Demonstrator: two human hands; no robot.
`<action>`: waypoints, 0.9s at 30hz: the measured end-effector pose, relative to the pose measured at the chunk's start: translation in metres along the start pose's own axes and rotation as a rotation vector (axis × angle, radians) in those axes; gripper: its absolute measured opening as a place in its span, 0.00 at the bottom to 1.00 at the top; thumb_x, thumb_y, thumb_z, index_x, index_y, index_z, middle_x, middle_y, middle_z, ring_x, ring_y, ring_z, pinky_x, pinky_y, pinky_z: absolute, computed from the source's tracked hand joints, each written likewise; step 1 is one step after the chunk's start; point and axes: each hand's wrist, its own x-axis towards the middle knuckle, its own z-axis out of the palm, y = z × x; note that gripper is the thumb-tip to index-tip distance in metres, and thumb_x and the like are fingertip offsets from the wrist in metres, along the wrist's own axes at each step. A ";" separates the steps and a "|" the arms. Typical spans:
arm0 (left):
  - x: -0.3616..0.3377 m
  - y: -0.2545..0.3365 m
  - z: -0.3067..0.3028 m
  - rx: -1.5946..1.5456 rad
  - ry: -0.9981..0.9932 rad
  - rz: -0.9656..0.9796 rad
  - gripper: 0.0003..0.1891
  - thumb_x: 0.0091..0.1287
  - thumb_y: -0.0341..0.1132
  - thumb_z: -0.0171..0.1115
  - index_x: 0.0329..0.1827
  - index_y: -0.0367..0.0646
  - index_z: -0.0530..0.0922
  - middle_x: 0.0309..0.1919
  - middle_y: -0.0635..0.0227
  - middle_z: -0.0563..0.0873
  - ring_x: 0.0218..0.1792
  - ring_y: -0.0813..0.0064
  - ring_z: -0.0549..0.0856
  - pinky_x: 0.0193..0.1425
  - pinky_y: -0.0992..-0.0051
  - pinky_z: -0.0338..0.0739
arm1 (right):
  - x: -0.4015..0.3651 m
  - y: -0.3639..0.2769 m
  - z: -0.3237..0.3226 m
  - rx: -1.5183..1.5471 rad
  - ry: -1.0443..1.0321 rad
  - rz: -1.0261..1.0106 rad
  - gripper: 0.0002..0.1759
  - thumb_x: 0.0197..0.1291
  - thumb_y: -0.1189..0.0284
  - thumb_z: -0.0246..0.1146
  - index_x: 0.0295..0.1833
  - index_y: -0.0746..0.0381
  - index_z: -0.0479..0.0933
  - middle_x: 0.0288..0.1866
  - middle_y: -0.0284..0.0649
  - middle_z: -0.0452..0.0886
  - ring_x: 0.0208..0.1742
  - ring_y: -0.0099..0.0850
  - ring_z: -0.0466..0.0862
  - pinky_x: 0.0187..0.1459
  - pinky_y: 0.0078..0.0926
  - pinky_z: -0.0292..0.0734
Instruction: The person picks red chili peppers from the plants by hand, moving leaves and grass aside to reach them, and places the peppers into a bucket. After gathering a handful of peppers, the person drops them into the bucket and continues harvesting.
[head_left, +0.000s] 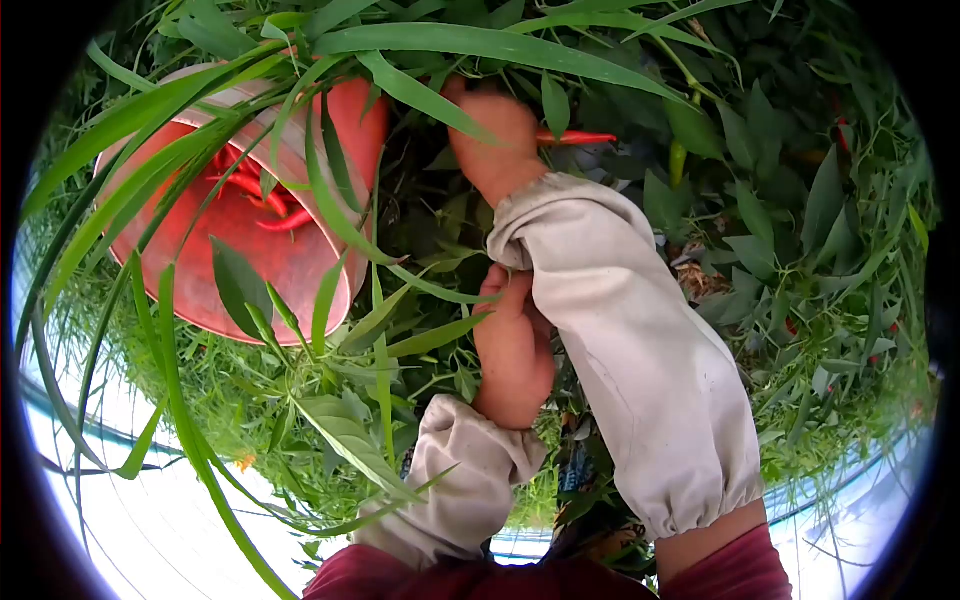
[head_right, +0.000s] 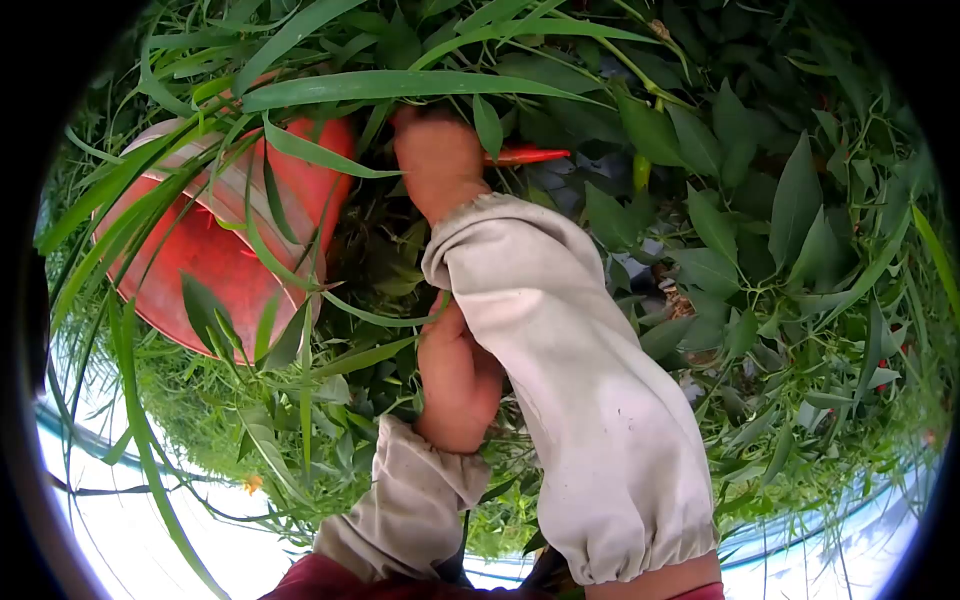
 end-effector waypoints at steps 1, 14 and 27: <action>0.001 0.001 0.001 0.041 -0.030 0.046 0.17 0.73 0.33 0.51 0.63 0.40 0.72 0.59 0.64 0.81 0.55 0.68 0.82 0.61 0.67 0.76 | 0.000 0.002 -0.004 0.006 0.006 0.002 0.08 0.53 0.76 0.60 0.40 0.63 0.77 0.27 0.46 0.82 0.27 0.42 0.86 0.26 0.37 0.82; 0.005 -0.013 -0.015 -0.133 0.004 0.001 0.15 0.71 0.34 0.56 0.58 0.41 0.75 0.54 0.63 0.83 0.52 0.65 0.83 0.58 0.64 0.79 | -0.030 -0.033 -0.042 0.134 -0.147 -0.088 0.06 0.53 0.74 0.59 0.31 0.61 0.82 0.33 0.45 0.83 0.33 0.42 0.86 0.33 0.38 0.83; 0.006 -0.006 -0.010 0.011 -0.003 -0.018 0.10 0.67 0.31 0.59 0.49 0.42 0.78 0.46 0.69 0.85 0.48 0.74 0.82 0.57 0.70 0.74 | -0.016 0.028 0.019 -0.191 -0.458 -0.028 0.08 0.54 0.74 0.60 0.38 0.61 0.83 0.35 0.46 0.87 0.36 0.43 0.89 0.34 0.40 0.84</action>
